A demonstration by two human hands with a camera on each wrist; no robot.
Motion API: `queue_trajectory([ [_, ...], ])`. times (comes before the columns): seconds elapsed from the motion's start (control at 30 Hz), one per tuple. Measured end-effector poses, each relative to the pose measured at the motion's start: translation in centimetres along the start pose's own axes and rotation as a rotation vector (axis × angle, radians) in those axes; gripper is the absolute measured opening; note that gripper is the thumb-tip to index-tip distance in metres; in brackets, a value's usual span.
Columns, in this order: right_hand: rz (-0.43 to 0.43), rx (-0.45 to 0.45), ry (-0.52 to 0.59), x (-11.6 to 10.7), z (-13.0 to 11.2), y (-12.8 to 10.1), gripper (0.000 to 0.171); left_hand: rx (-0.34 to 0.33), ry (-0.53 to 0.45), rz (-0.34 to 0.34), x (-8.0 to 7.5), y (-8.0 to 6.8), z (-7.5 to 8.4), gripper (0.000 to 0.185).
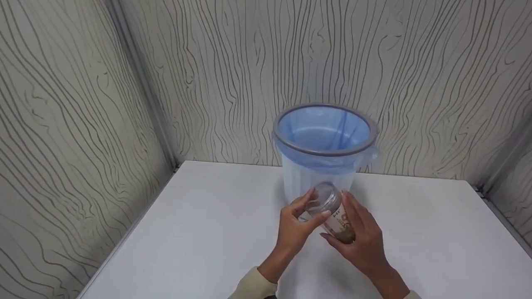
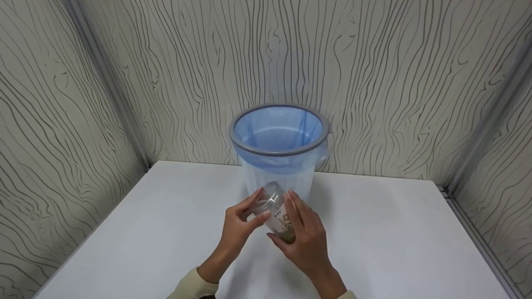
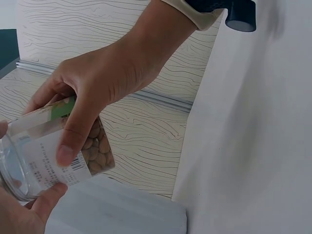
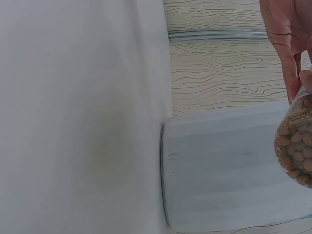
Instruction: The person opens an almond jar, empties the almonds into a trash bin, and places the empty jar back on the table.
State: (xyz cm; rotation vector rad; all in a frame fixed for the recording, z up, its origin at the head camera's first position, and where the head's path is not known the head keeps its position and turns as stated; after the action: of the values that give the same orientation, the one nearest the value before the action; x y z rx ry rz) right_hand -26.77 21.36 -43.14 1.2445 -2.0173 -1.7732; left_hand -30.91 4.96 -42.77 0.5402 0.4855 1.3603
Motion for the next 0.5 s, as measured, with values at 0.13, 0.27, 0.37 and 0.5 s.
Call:
queue_trajectory([
  [0.13, -0.007, -0.009, 0.000, -0.13, -0.17, 0.11, 0.090, -0.001, -0.012, 0.003, -0.08, -0.06, 0.01, 0.061],
  [0.27, -0.009, -0.014, 0.003, -0.21, -0.30, 0.32, 0.089, 0.000, -0.009, 0.006, -0.20, 0.00, 0.09, 0.061],
  [0.37, 0.003, -0.020, 0.008, -0.35, -0.38, 0.40, 0.088, 0.004, -0.007, 0.001, -0.20, 0.05, 0.21, 0.061],
  [0.5, 0.017, -0.035, 0.012, -0.52, -0.62, 0.36, 0.087, 0.009, -0.017, -0.006, -0.30, -0.07, 0.32, 0.062],
])
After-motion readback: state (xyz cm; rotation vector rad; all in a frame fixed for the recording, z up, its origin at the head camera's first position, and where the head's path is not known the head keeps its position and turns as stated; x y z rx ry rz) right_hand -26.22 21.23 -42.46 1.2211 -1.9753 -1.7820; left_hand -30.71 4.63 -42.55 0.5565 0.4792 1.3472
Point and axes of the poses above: each hand's wrist, its own y-axis towards the middle knuckle, its own x-axis out of the palm, z = x × y, the point moved 6 cm from there along y, towards the middle knuckle, and after that the axes turned 9 degrees about x, right-handed, at the moved point
